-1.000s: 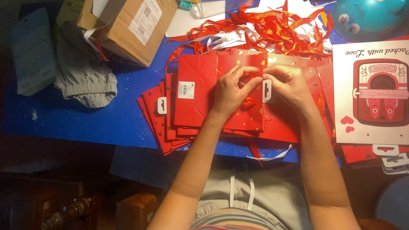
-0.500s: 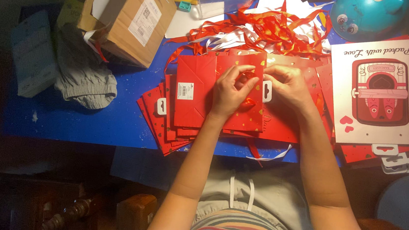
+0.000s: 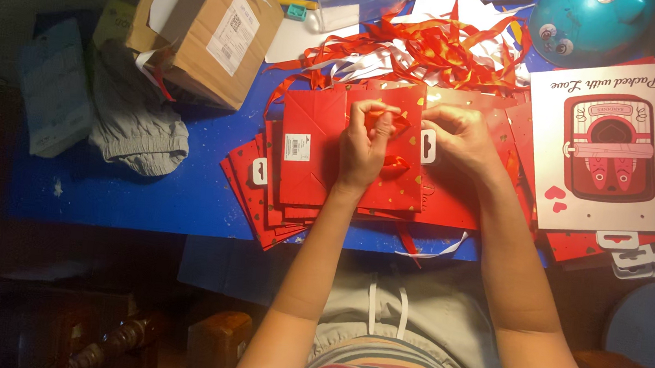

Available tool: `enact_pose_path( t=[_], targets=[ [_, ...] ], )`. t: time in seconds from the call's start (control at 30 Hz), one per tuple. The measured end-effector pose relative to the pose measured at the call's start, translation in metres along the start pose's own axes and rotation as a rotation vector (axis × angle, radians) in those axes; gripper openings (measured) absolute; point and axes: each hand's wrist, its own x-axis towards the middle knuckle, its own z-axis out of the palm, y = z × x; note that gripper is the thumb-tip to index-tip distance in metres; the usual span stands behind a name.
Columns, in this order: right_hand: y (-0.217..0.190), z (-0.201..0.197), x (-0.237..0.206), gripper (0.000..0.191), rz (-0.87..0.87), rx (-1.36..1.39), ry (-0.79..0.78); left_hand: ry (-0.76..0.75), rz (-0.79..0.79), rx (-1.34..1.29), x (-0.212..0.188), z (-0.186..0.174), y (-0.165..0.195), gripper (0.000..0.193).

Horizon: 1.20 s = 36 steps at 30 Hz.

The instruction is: The person assembles red Valentine's Day gift bags by threading red ribbons through the bag handles and tying them. The person works at a blue table with stacks of flat gift bags and loose ribbons, handling one bag at a time.

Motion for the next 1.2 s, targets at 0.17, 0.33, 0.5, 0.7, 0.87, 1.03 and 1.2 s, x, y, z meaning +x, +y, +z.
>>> enact_pose_path(
  t=[0.17, 0.33, 0.5, 0.7, 0.87, 1.03, 1.2],
  targets=[
    [0.003, -0.003, 0.0, 0.019, -0.025, -0.025, -0.022, -0.049, 0.239, 0.172, 0.0, -0.002, 0.017, 0.071],
    [0.003, -0.003, 0.0, 0.02, -0.035, -0.03, -0.035, -0.053, 0.439, 0.51, -0.001, -0.004, 0.017, 0.027],
    [-0.001, -0.003, -0.002, 0.02, -0.006, -0.027, -0.038, -0.046, 0.323, 0.414, -0.002, -0.003, 0.002, 0.012],
    [-0.003, -0.002, -0.002, 0.021, -0.006, -0.096, -0.041, -0.007, 0.184, 0.21, -0.005, -0.001, 0.004, 0.015],
    [0.0, 0.0, -0.001, 0.022, -0.009, -0.054, -0.038, -0.005, 0.335, 0.413, 0.0, -0.002, 0.015, 0.028],
    [0.003, 0.001, 0.001, 0.018, -0.012, -0.021, -0.047, -0.008, 0.344, 0.364, 0.001, -0.001, 0.017, 0.015],
    [0.004, 0.003, 0.0, 0.016, 0.014, 0.072, -0.04, -0.023, 0.31, 0.334, -0.002, -0.003, 0.005, 0.009]
  ],
)
